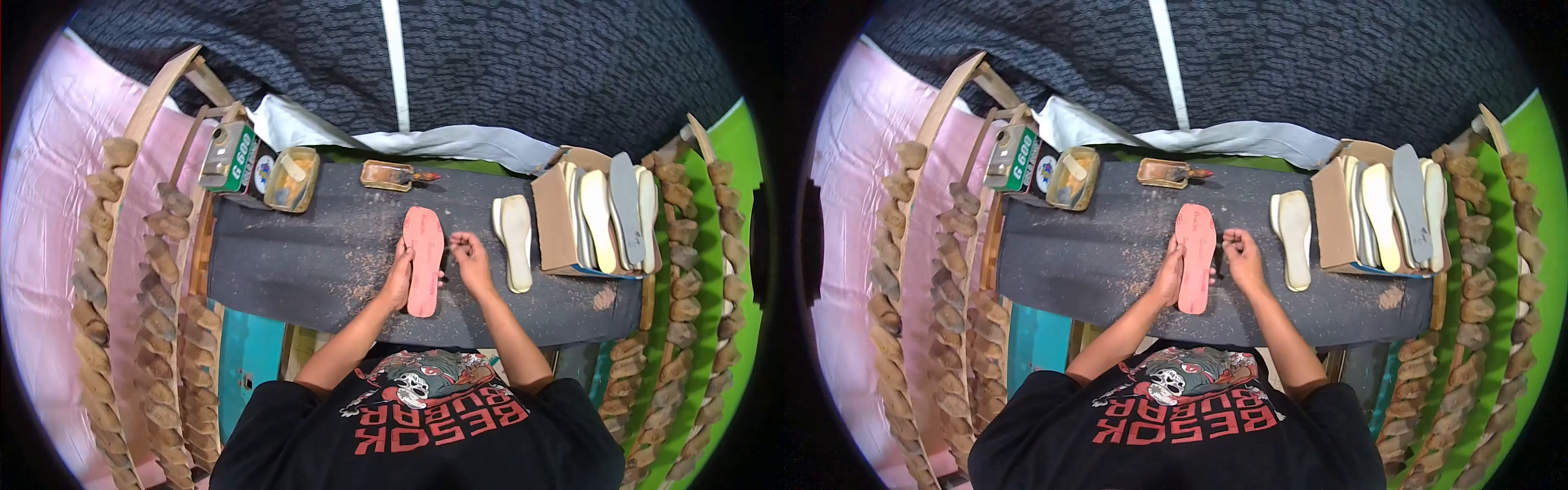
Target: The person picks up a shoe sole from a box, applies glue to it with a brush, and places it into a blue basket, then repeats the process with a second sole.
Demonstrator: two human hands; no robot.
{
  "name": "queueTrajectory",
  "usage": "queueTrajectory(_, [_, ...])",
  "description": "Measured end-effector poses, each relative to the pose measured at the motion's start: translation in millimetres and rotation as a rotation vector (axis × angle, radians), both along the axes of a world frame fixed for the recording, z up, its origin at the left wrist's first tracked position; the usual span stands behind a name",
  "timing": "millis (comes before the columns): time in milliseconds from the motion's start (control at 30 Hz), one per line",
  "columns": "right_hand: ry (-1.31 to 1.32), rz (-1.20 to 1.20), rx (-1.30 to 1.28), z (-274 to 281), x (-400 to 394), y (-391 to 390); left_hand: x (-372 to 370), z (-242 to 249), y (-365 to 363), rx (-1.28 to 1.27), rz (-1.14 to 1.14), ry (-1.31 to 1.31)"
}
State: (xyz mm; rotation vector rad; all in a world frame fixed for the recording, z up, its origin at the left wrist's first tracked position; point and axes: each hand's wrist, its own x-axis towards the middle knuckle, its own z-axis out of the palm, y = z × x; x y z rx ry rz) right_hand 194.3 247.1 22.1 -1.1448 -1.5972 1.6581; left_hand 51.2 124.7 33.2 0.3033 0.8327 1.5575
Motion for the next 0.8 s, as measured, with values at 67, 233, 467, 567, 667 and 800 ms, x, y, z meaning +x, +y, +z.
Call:
queueTrajectory(67, [-0.086,0.077,0.102,-19.8,-21.7,26.0,-11.3,-2.2,-11.0,-0.051,0.015,0.002])
queueTrajectory(233, [-0.148,0.178,-0.111,-9.3,-88.7,65.9,-25.0,-9.9,-35.8,-0.043,0.109,-0.006])
queueTrajectory(467, [0.064,0.101,-0.260,3.2,-140.8,106.4,-28.5,-18.5,-54.0,-0.122,0.178,0.110])
queueTrajectory(567, [0.030,0.132,-0.220,5.2,-151.8,110.9,-31.7,-15.6,-55.0,-0.123,0.172,0.113])
queueTrajectory(667, [0.058,0.048,-0.220,8.5,-163.4,105.6,-32.4,-12.5,-53.4,-0.132,0.172,0.105])
queueTrajectory(800, [0.043,0.027,-0.231,6.8,-170.7,105.4,-32.5,-11.2,-49.5,-0.142,0.197,0.115])
